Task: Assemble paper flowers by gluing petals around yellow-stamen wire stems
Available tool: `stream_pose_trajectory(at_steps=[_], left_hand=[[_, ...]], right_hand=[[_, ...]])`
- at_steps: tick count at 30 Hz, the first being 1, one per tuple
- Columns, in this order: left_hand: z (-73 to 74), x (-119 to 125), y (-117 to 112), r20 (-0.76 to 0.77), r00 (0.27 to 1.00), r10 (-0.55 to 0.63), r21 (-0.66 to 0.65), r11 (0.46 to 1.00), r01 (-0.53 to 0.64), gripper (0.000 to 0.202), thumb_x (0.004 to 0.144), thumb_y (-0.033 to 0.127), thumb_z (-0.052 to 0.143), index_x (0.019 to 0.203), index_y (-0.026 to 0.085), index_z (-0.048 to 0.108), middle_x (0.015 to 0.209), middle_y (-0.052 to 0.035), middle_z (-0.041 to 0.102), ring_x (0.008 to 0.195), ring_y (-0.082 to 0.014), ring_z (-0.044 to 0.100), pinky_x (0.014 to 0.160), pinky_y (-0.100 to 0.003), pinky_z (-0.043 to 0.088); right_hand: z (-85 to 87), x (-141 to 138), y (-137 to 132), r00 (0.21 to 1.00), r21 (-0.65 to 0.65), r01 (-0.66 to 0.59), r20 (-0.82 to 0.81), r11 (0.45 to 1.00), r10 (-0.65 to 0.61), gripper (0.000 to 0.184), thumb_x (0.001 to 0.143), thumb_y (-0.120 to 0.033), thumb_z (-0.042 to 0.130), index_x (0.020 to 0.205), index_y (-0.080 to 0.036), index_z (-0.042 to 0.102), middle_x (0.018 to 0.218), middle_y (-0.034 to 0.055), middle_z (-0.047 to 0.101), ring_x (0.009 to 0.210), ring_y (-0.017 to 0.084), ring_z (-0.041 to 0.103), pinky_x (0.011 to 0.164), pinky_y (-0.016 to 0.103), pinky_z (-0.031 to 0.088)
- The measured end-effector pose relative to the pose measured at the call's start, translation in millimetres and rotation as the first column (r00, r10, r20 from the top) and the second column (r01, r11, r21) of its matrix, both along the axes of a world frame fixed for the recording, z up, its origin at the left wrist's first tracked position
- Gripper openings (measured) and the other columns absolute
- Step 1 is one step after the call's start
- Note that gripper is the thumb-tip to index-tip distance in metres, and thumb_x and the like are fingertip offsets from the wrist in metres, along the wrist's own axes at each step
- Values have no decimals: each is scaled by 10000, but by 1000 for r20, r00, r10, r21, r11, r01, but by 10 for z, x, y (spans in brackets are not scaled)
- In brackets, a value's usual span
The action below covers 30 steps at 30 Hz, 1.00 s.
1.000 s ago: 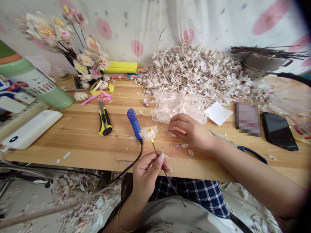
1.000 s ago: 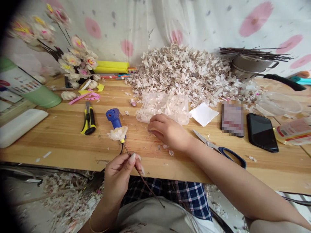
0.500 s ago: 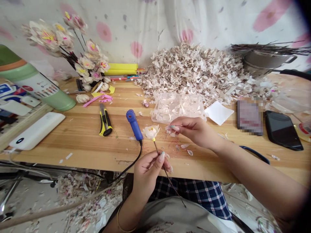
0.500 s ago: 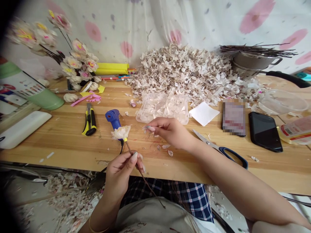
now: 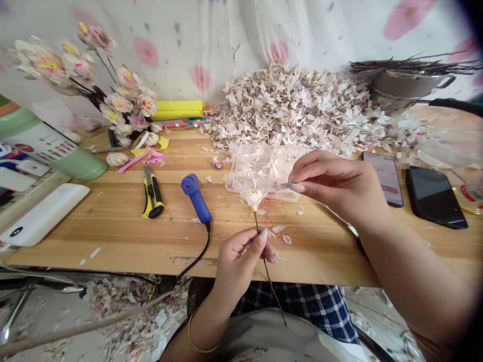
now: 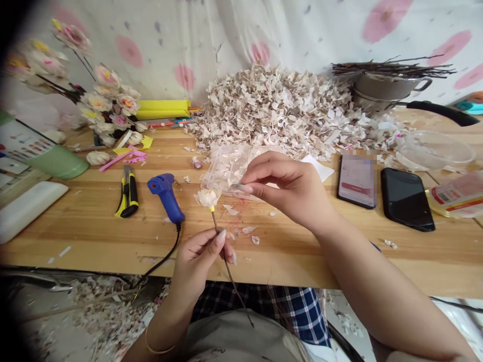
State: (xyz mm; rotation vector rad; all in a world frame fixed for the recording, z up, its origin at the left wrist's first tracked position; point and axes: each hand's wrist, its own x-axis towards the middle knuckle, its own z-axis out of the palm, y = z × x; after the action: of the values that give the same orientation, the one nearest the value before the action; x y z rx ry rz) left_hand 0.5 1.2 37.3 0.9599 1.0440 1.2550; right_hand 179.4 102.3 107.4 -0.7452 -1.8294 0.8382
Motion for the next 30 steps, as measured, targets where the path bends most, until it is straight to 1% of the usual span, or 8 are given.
stream_pose_trajectory(at_steps=[2, 5, 10, 12, 15, 17, 23, 30], left_hand=[[7, 29, 5, -6, 1000, 28, -18, 999, -28, 283, 893, 384, 650, 746, 146, 694, 586, -4, 658, 542, -104, 598, 568, -211, 490], [32, 75, -3, -25, 998, 59, -39, 997, -60, 258, 884, 385, 658, 791, 150, 708, 589, 3, 656, 540, -104, 589, 568, -213, 496], [47, 113, -13, -105, 993, 45, -46, 998, -51, 286, 882, 419, 646, 820, 148, 714, 608, -5, 658, 551, -121, 597, 585, -237, 515], [43, 120, -15, -110, 993, 52, -49, 997, -58, 286, 878, 423, 651, 844, 148, 723, 613, -6, 660, 549, -122, 599, 582, -239, 517], [34, 122, -17, -96, 994, 59, -41, 997, -63, 277, 879, 410, 657, 829, 146, 724, 611, -6, 657, 544, -111, 595, 574, -222, 512], [23, 116, -14, -95, 994, 46, -33, 998, -49, 282, 891, 402, 646, 802, 144, 716, 609, -6, 652, 548, -105, 593, 573, -212, 511], [-18, 72, 4, -111, 993, -37, 1, 999, 37, 288, 923, 391, 603, 834, 142, 714, 622, -9, 654, 559, -106, 603, 574, -206, 520], [-42, 75, -3, -118, 992, -37, 11, 999, 39, 278, 919, 385, 607, 846, 138, 712, 635, -17, 671, 556, -116, 619, 569, -219, 534]], right_hand=[[18, 29, -6, 1000, 67, -22, 22, 998, 20, 20, 800, -223, 769, 809, -239, 761, 857, 13, 681, 787, 134, 643, 744, 290, 538], [14, 43, -2, 991, 171, -101, 103, 980, 84, 19, 832, -233, 738, 838, -235, 756, 887, 33, 669, 820, 152, 641, 781, 319, 538], [-18, 30, 14, 973, 269, -180, 187, 946, 132, 56, 874, -222, 687, 876, -223, 744, 911, 54, 632, 849, 162, 624, 737, 321, 535], [-28, 21, 15, 971, 286, -191, 196, 939, 138, 66, 883, -208, 674, 886, -217, 739, 917, 56, 617, 846, 159, 617, 723, 317, 532], [-41, 6, 17, 971, 297, -190, 198, 936, 135, 79, 887, -186, 662, 894, -210, 737, 925, 58, 603, 856, 161, 610, 723, 317, 529], [-48, -2, 20, 972, 305, -186, 194, 934, 131, 82, 887, -179, 658, 892, -204, 736, 928, 61, 598, 860, 163, 608, 722, 318, 528], [-69, -16, 23, 969, 314, -197, 208, 929, 135, 100, 900, -171, 638, 910, -211, 730, 935, 59, 597, 859, 160, 605, 708, 314, 530], [-73, -27, 10, 973, 357, -167, 209, 919, 96, 111, 907, -182, 627, 915, -226, 729, 928, 59, 594, 854, 163, 605, 692, 313, 539]])
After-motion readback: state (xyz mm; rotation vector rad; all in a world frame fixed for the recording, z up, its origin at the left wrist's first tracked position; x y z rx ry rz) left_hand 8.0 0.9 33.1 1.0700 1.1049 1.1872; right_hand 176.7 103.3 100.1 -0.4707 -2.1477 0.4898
